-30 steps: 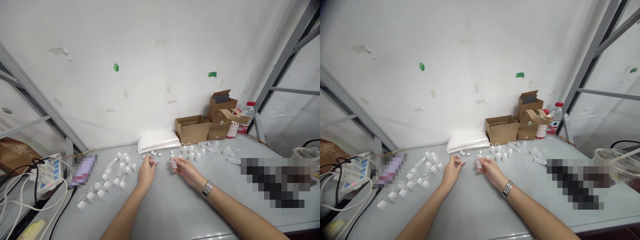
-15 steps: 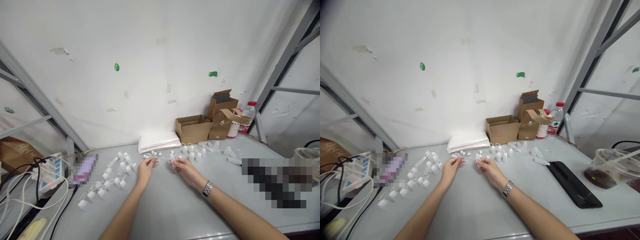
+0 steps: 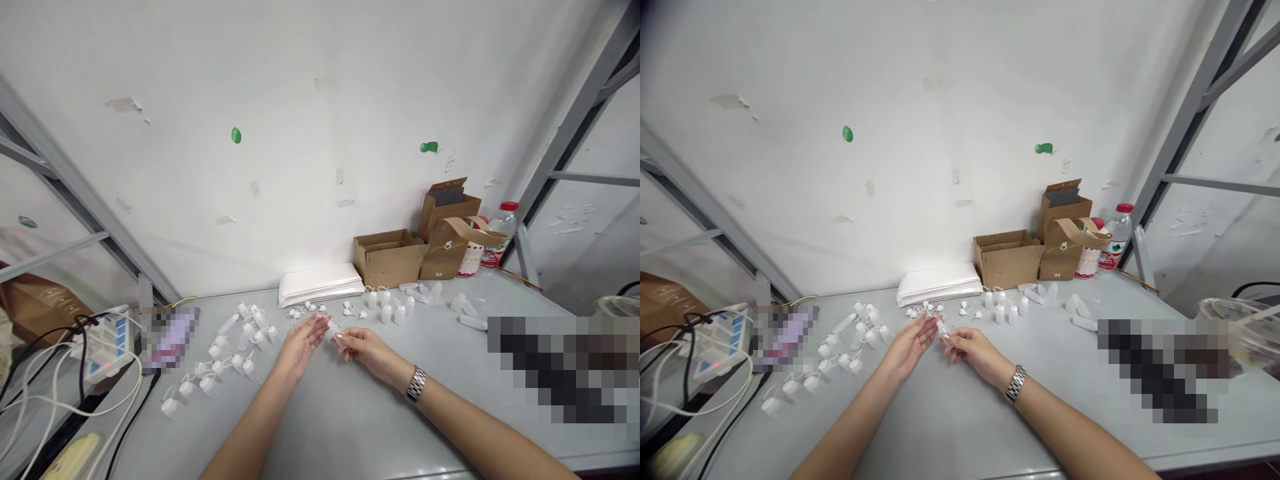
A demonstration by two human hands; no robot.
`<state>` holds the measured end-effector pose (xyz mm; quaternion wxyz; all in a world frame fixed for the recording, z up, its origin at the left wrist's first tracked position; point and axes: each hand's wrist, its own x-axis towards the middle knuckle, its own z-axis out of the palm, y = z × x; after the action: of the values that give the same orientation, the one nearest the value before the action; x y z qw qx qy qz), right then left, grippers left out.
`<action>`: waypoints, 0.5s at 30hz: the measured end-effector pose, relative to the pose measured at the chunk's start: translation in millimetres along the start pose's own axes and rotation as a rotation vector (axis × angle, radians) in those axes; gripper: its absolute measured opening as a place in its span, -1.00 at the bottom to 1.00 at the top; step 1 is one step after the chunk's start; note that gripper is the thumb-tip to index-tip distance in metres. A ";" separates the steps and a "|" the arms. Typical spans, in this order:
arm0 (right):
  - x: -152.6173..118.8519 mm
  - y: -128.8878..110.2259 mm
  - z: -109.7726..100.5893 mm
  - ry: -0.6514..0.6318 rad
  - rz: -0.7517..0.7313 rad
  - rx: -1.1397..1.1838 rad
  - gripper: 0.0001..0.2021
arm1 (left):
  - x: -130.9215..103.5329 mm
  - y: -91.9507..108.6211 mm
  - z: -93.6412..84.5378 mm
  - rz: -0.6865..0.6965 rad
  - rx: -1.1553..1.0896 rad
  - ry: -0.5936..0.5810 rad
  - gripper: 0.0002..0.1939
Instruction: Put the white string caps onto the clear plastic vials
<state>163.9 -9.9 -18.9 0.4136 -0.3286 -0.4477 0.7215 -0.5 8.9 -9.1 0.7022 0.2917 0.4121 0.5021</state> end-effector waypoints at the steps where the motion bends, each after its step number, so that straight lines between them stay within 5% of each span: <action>1: -0.4 0.4 0.9 -0.003 0.002 -0.003 -0.75 | -0.7 -1.5 1.2 0.004 0.007 -0.027 -0.75; 7: 0.6 0.7 3.1 0.005 0.008 0.000 -0.73 | -5.6 -7.4 7.1 0.054 0.110 -0.154 -0.71; 15: 0.5 -0.3 7.5 0.099 -0.047 -0.048 -0.72 | -4.5 -5.4 5.5 0.045 0.230 -0.156 -0.66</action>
<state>157.4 -12.1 -15.8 0.4442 -0.3630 -0.4515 0.6834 6.1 2.9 -9.6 0.6825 0.4177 0.4042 0.4431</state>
